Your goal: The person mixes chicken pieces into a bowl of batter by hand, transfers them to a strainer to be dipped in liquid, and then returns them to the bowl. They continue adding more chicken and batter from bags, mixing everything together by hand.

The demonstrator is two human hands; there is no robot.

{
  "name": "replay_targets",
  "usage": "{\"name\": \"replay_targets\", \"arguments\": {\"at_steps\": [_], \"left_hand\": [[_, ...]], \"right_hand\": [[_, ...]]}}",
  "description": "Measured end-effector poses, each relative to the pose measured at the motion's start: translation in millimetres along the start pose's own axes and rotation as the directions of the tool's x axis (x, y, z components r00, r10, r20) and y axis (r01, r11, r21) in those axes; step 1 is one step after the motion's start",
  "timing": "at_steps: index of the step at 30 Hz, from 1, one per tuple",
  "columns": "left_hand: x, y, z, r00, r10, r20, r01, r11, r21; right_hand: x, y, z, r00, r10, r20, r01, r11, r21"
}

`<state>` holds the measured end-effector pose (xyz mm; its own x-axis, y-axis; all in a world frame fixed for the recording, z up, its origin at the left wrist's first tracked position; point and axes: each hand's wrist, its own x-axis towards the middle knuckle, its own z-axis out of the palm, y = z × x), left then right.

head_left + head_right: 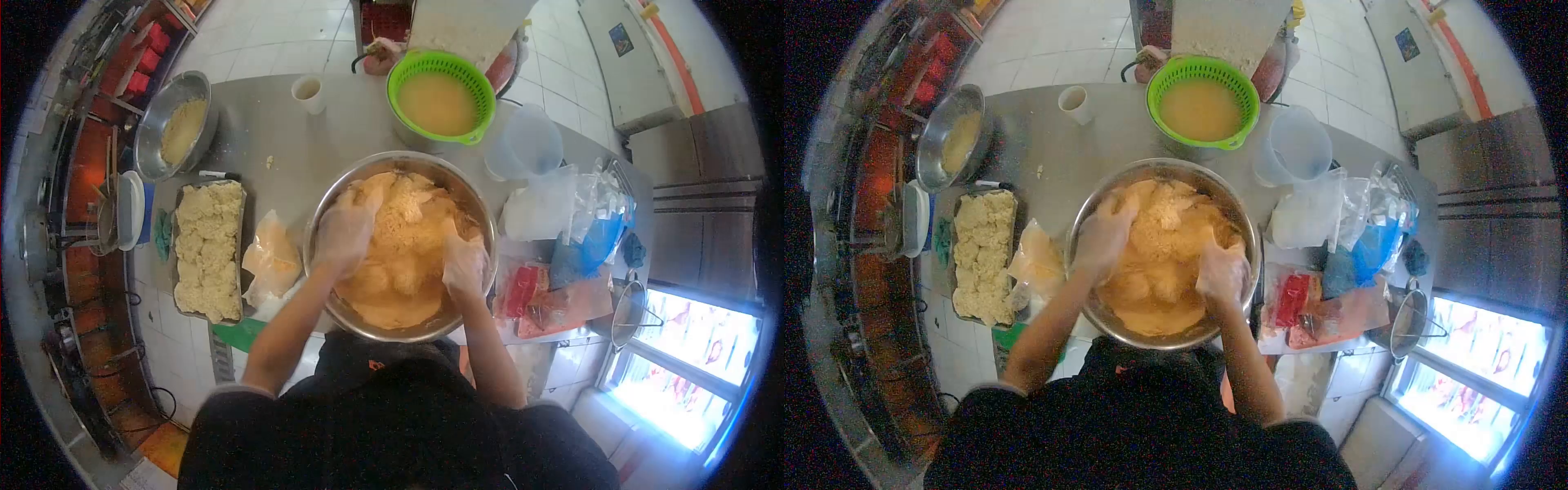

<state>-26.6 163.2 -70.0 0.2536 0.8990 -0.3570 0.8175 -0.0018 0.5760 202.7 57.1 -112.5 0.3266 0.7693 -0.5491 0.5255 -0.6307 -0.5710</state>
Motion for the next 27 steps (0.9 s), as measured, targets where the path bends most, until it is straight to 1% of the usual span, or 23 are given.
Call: {"name": "replay_targets", "arguments": {"at_steps": [1, 2, 3, 5, 7, 8, 9, 10, 11, 12, 13, 14, 15, 16, 17, 18, 20, 21, 22, 23, 24, 26, 27], "left_hand": [[20, -11, 12, 0.995, 0.059, 0.08, -0.061, 0.998, 0.014], [43, -18, 28, 0.985, 0.015, 0.171, 0.009, 0.99, -0.138], [66, -23, 43, 0.964, -0.014, 0.264, 0.09, 0.956, -0.279], [98, -25, 58, 0.899, -0.024, 0.437, 0.268, 0.821, -0.505], [94, -29, 55, 0.829, -0.021, 0.558, 0.416, 0.69, -0.592], [84, -19, 36, 0.807, -0.019, 0.59, 0.457, 0.653, -0.604], [81, -20, 31, 0.84, 0.045, 0.541, 0.308, 0.78, -0.544], [78, -22, 26, 0.867, 0.109, 0.487, 0.148, 0.876, -0.459], [76, -37, 29, 0.882, 0.272, 0.385, -0.214, 0.959, -0.188], [72, -51, 36, 0.829, 0.443, 0.341, -0.511, 0.848, 0.14], [55, -46, 34, 0.904, 0.316, 0.289, -0.294, 0.948, -0.119], [31, -32, 23, 0.946, 0.165, 0.279, -0.052, 0.926, -0.373], [10, -18, 10, 0.953, 0.075, 0.293, 0.089, 0.856, -0.508], [-11, -4, -3, 0.952, -0.016, 0.305, 0.215, 0.745, -0.631], [-30, 9, -16, 0.952, -0.043, 0.302, 0.245, 0.699, -0.671], [-41, 18, -23, 0.951, -0.07, 0.302, 0.273, 0.65, -0.709], [-49, 22, -29, 0.928, -0.29, 0.234, 0.372, 0.745, -0.554], [-53, 21, -30, 0.9, -0.397, 0.182, 0.434, 0.768, -0.47], [-52, 18, -28, 0.862, -0.462, 0.208, 0.5, 0.707, -0.501], [-46, 14, -22, 0.819, -0.523, 0.234, 0.559, 0.637, -0.531], [-39, 9, -15, 0.774, -0.577, 0.259, 0.608, 0.564, -0.559], [-18, 1, 14, 0.835, -0.463, 0.297, 0.519, 0.482, -0.706], [-3, -5, 26, 0.866, -0.4, 0.3, 0.467, 0.433, -0.771]], "right_hand": [[11, -3, 3, 1.0, 0.002, -0.013, 0.0, 0.988, 0.155], [22, -6, 5, 1.0, 0.005, -0.027, 0.004, 0.952, 0.307], [25, -28, 11, 0.998, 0.048, -0.043, -0.013, 0.803, 0.596], [28, -55, 0, 0.993, 0.083, 0.087, -0.117, 0.52, 0.846], [22, -65, -20, 0.937, 0.047, 0.345, -0.333, 0.416, 0.846], [28, -54, -20, 0.934, 0.041, 0.354, -0.327, 0.494, 0.806], [37, -33, -16, 0.932, 0.038, 0.361, -0.316, 0.572, 0.757], [42, -19, -15, 0.926, 0.041, 0.374, -0.31, 0.647, 0.697], [37, -20, -25, 0.952, -0.039, 0.305, -0.115, 0.875, 0.47], [31, -21, -33, 0.953, -0.138, 0.269, 0.092, 0.98, 0.177], [19, -25, -43, 0.932, -0.239, 0.272, 0.284, 0.949, -0.14], [4, -29, -50, 0.893, -0.329, 0.308, 0.439, 0.788, -0.431], [-13, -36, -50, 0.927, -0.293, 0.233, 0.336, 0.926, -0.174], [-32, -48, -48, 0.958, -0.236, 0.161, 0.221, 0.969, 0.106], [-47, -58, -51, 0.981, -0.161, 0.105, 0.11, 0.917, 0.383], [-59, -62, -59, 0.959, -0.274, 0.065, 0.246, 0.927, 0.285], [-42, -60, -74, 0.968, -0.161, 0.192, 0.167, 0.986, -0.017], [-31, -63, -79, 0.965, -0.09, 0.245, 0.134, 0.976, -0.171], [-20, -70, -82, 0.977, 0.0, 0.213, 0.039, 0.984, -0.175], [0, -60, -75, 0.958, -0.169, 0.232, 0.211, 0.962, -0.171], [32, -35, -55, 0.909, -0.335, 0.248, 0.38, 0.911, -0.162], [82, -6, -15, 0.872, -0.354, 0.339, 0.326, 0.935, 0.139], [104, 0, 3, 0.86, -0.234, 0.454, 0.046, 0.92, 0.388]]}}
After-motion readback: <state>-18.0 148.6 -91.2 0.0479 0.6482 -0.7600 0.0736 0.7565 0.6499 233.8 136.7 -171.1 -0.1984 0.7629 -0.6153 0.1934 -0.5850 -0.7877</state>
